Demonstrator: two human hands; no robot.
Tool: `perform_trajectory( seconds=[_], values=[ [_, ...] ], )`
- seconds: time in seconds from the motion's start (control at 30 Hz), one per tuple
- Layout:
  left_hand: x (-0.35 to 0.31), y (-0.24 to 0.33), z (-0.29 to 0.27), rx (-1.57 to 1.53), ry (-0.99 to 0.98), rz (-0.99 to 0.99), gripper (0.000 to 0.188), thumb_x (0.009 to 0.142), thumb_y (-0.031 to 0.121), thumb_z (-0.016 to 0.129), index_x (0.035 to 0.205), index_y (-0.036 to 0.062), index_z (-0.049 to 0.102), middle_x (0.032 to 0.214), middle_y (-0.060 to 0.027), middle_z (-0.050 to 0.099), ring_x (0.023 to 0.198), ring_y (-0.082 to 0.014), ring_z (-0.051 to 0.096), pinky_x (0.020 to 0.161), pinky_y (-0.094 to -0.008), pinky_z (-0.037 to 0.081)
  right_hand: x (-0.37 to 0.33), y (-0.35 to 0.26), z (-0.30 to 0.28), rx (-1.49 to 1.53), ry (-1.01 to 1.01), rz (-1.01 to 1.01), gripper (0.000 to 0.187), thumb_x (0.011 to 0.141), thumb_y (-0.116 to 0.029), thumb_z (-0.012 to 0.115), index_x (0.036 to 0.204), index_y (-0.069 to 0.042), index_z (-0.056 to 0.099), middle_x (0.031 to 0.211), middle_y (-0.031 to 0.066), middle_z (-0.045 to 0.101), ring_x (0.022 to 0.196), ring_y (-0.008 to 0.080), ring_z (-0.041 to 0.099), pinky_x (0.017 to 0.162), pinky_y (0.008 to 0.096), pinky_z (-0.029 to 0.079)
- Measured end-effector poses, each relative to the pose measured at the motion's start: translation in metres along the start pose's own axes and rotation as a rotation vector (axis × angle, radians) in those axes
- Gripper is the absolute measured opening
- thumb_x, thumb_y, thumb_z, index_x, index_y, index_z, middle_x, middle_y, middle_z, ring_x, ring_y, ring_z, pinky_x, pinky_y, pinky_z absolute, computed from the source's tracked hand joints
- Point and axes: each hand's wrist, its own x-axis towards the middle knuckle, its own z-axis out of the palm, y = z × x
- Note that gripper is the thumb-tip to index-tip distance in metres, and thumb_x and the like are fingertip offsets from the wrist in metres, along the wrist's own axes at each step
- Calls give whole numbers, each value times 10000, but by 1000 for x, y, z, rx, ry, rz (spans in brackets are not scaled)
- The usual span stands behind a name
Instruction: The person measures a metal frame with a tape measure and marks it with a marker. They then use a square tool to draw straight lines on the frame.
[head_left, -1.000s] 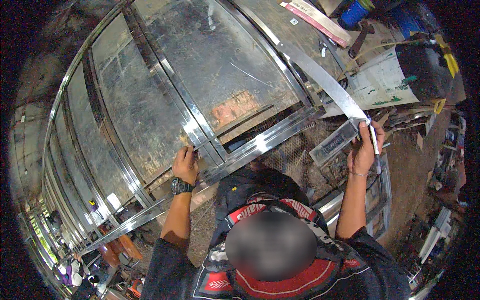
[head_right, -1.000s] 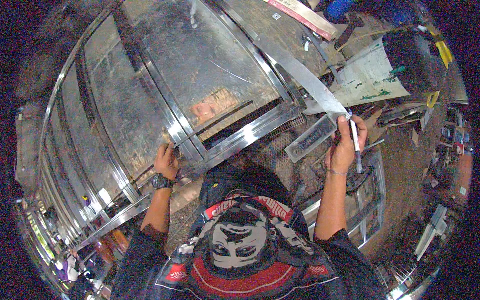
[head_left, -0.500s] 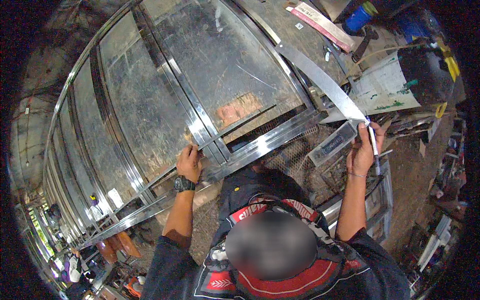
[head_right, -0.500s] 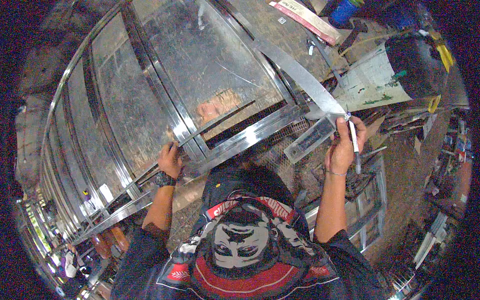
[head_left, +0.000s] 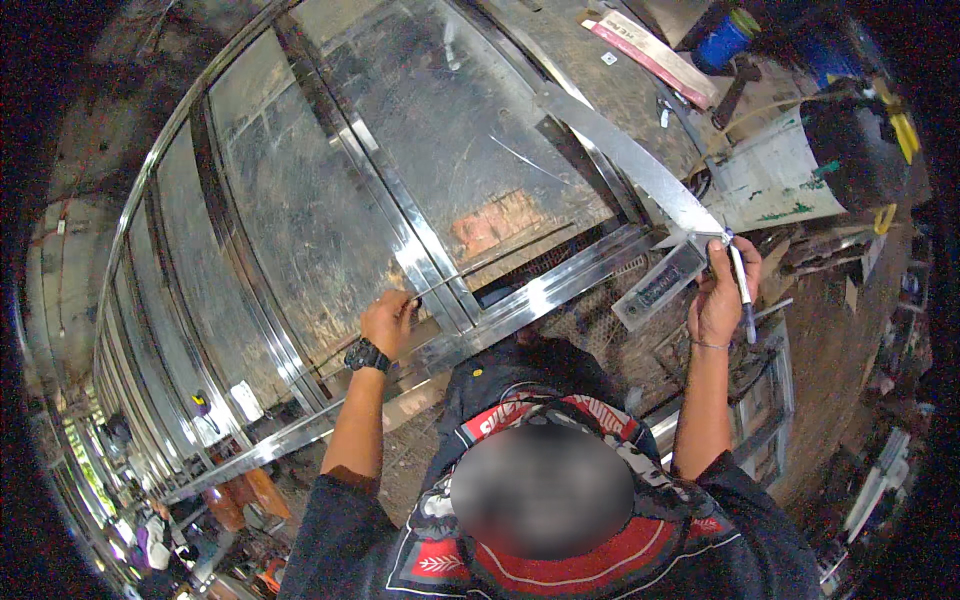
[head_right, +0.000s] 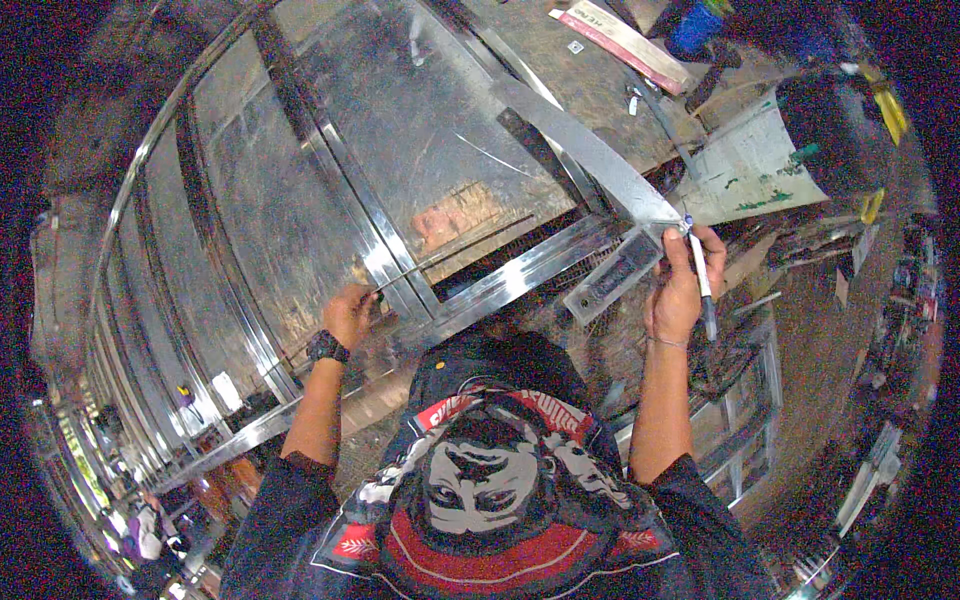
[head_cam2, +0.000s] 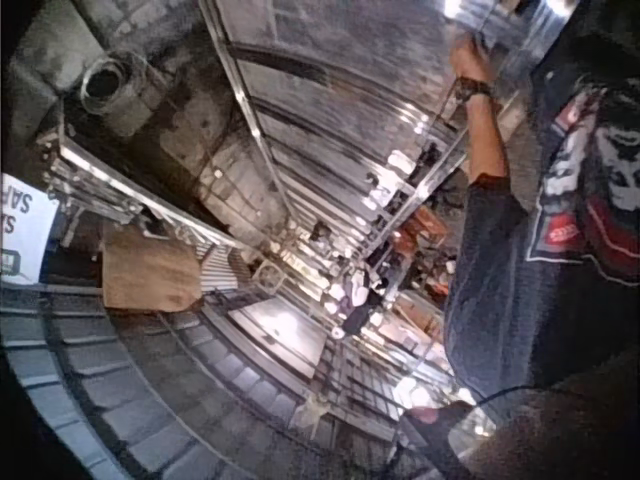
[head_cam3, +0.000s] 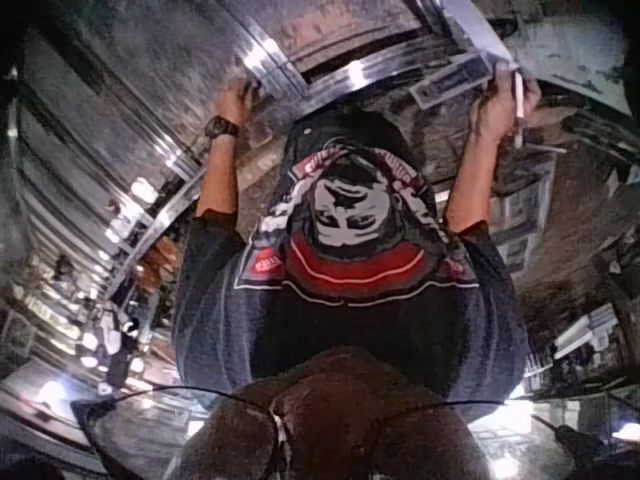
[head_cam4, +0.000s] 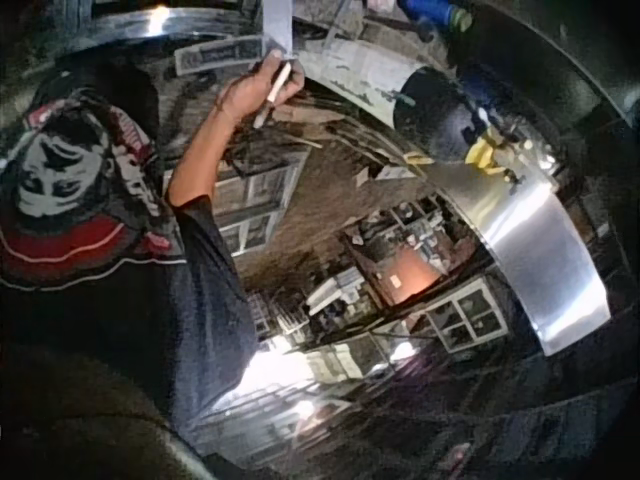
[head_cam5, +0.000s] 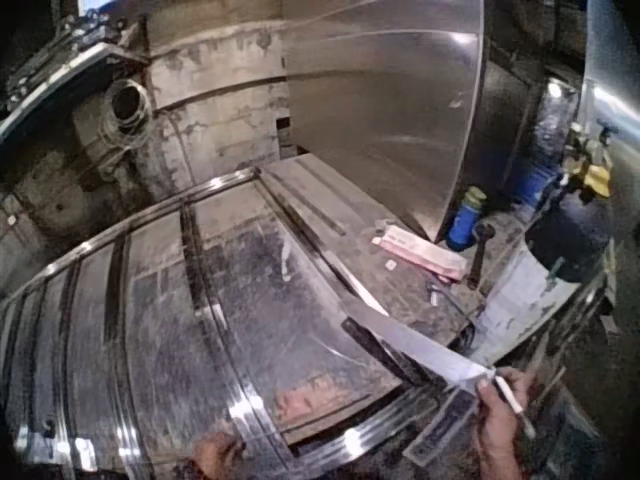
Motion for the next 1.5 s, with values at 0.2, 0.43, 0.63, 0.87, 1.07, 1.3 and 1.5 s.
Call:
perform_trajectory(
  seconds=[0.2,0.43,0.63,0.87,1.07,1.3,1.5],
  values=[
    [25,-2,-21,-194,-215,-149,347,850,318,781,1041,56,660,902,-138,682,830,-353,669,718,-448,522,-19,-4,9,38,76,-4,326,864,-67,791,1119,-111,592,926,-14,647,725,56,573,563,188,424],
    [65,76,-19,27,-25,407,593,773,425,817,1179,47,607,1148,-175,610,1053,-377,586,876,-503,448,-46,-2,12,42,211,-7,340,866,-73,790,1133,-112,584,934,-14,640,728,55,578,545,182,438],
    [101,124,39,-185,-346,339,488,867,308,733,1256,34,623,1099,-227,673,1017,-427,646,888,-494,504,-62,-3,9,-3,272,0,334,865,-86,792,1124,-111,582,924,-11,631,724,54,572,541,189,443],
    [102,130,65,-260,-365,401,287,959,247,610,1136,33,683,1013,-220,694,965,-417,668,830,-487,524,-78,-4,4,9,341,-14,336,854,-94,803,1112,-110,589,917,-12,633,726,56,565,554,186,427],
    [111,138,60,-265,-299,387,225,987,222,579,1047,37,693,919,-222,690,874,-405,668,775,-474,513,-78,-5,3,11,352,-12,337,855,-92,800,1118,-101,589,910,-10,633,727,58,567,556,196,427],
    [130,147,22,-564,-393,170,244,975,212,621,965,-23,685,784,-142,677,712,-234,631,697,-389,491,-72,-5,0,50,301,-21,348,857,-84,796,1130,-92,580,929,1,640,758,67,585,581,198,439],
    [128,158,7,-543,-345,112,233,939,209,673,999,-8,733,808,-102,708,708,-164,634,675,-332,492,-70,-13,4,48,257,-23,353,853,-77,798,1128,-92,577,941,7,642,755,72,589,580,196,441]
  ],
)
